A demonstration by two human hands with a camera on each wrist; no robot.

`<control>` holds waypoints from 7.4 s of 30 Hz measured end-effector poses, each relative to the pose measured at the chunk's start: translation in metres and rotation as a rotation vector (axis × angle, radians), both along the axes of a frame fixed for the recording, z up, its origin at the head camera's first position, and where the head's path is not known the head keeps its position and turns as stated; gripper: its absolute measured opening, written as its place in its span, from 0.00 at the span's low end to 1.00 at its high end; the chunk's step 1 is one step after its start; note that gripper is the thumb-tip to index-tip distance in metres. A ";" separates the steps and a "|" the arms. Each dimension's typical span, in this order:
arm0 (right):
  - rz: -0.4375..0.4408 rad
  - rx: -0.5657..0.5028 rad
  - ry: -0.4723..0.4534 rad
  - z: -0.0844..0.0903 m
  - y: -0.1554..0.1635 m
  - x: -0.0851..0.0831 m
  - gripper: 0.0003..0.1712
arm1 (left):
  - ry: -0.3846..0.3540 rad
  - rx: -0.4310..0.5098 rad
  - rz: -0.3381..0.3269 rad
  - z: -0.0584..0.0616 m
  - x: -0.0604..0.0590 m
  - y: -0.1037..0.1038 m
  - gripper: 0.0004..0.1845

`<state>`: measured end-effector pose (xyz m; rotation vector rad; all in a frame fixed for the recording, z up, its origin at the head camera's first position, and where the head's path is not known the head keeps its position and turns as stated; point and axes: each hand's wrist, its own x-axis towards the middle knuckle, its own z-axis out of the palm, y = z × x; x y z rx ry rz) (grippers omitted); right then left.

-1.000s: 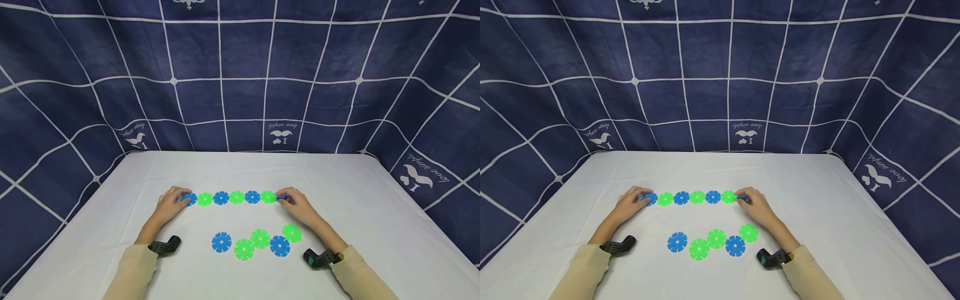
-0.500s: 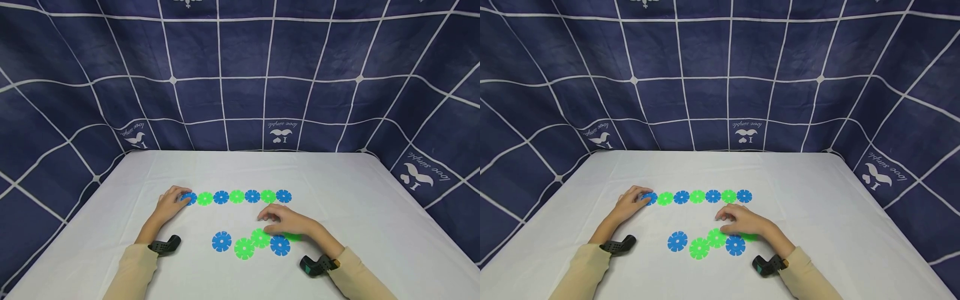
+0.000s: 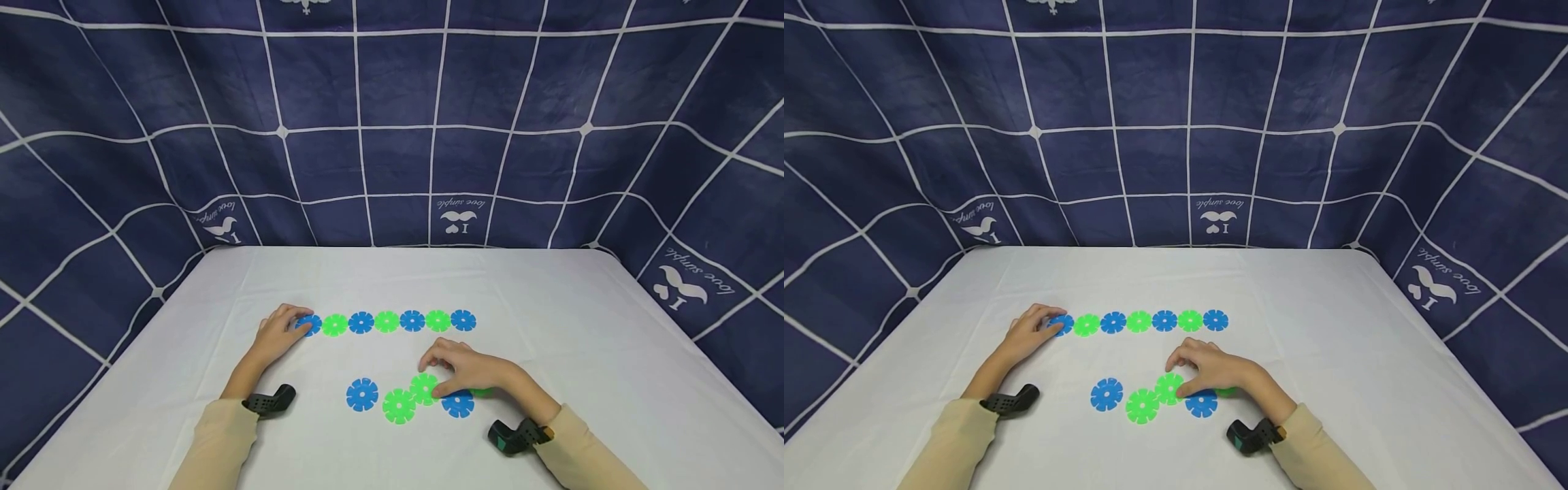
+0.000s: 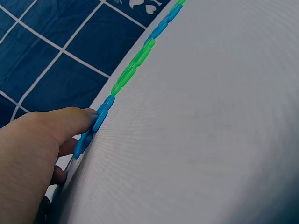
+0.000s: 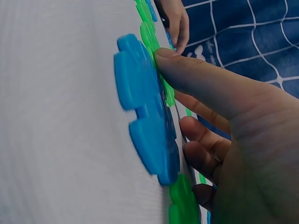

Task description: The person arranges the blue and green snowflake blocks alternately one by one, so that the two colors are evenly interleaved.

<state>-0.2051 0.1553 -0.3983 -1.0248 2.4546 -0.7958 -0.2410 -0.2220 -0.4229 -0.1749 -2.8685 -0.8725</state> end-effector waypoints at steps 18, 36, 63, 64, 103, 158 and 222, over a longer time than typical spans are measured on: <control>-0.007 0.004 -0.048 0.001 -0.006 0.003 0.21 | 0.001 0.005 0.001 0.000 0.000 -0.001 0.20; 0.087 -0.155 -0.200 0.000 -0.006 -0.001 0.21 | 0.020 0.004 0.007 -0.001 0.000 0.000 0.19; -0.095 -0.198 -0.192 0.010 0.017 -0.016 0.21 | 0.007 -0.002 0.002 0.000 -0.003 -0.002 0.20; -0.110 -0.199 -0.190 0.011 0.019 -0.017 0.21 | 0.007 -0.003 0.002 0.000 -0.003 -0.002 0.20; -0.797 -0.380 0.081 -0.018 0.074 -0.051 0.20 | 0.013 -0.008 0.004 -0.004 0.002 -0.001 0.19; -0.712 -0.099 0.275 -0.025 0.077 -0.051 0.20 | 0.002 0.003 0.003 -0.003 -0.001 -0.001 0.19; -0.119 0.002 0.000 0.000 0.039 0.037 0.21 | 0.004 0.008 0.018 -0.003 0.001 0.000 0.19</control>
